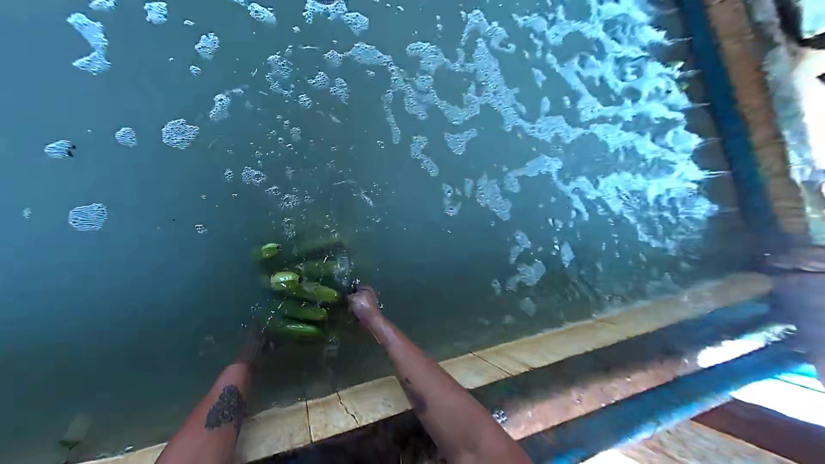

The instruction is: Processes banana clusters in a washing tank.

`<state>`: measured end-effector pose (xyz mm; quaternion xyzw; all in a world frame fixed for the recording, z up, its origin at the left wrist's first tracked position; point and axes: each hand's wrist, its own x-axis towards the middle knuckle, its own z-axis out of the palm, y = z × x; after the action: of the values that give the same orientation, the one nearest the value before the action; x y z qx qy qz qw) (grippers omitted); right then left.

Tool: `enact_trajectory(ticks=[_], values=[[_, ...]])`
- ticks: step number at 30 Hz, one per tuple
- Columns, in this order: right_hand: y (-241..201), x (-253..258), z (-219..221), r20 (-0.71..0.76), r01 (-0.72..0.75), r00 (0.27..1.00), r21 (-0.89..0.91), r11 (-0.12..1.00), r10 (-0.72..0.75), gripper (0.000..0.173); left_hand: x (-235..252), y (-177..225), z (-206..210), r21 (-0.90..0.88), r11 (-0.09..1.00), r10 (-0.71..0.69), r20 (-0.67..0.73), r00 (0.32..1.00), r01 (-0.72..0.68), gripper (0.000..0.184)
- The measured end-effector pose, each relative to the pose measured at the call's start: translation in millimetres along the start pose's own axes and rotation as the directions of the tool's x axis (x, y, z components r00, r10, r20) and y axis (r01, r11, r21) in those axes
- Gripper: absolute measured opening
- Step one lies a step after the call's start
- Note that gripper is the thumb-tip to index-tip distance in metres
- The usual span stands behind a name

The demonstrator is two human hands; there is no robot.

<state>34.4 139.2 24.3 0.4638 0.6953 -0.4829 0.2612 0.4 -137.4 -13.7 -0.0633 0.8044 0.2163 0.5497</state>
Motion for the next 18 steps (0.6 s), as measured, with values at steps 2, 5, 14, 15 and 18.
enact_trajectory(ticks=[2, 5, 14, 15, 18], values=[[-2, 2, -12, -0.028, -0.019, 0.999, -0.032, 0.999, 0.018, 0.038, 7, -14, -14, -0.017, 0.999, -0.045, 0.005, 0.999, 0.045, 0.044], [-9, 16, -45, -0.021, -0.022, 1.0, -0.089, 0.996, 0.02, 0.041, 4, -22, -30, -0.101, 0.993, -0.066, -0.045, 0.997, 0.061, 0.047], [-60, 18, 20, -0.177, 0.247, 0.94, -0.241, 0.939, -0.293, 0.036, -2, -13, -40, -0.564, 0.826, -0.1, -0.171, 0.98, -0.014, 0.05], [-60, 13, 22, -0.275, 0.353, 0.865, -0.259, 0.899, -0.419, 0.032, -5, -5, -39, -0.687, 0.725, -0.134, -0.197, 0.971, -0.039, 0.05], [-84, -6, 31, -0.158, 0.753, 0.59, -0.246, 0.61, -0.792, 0.02, -18, 27, -51, -0.773, 0.627, -0.2, -0.283, 0.938, -0.1, 0.054]])
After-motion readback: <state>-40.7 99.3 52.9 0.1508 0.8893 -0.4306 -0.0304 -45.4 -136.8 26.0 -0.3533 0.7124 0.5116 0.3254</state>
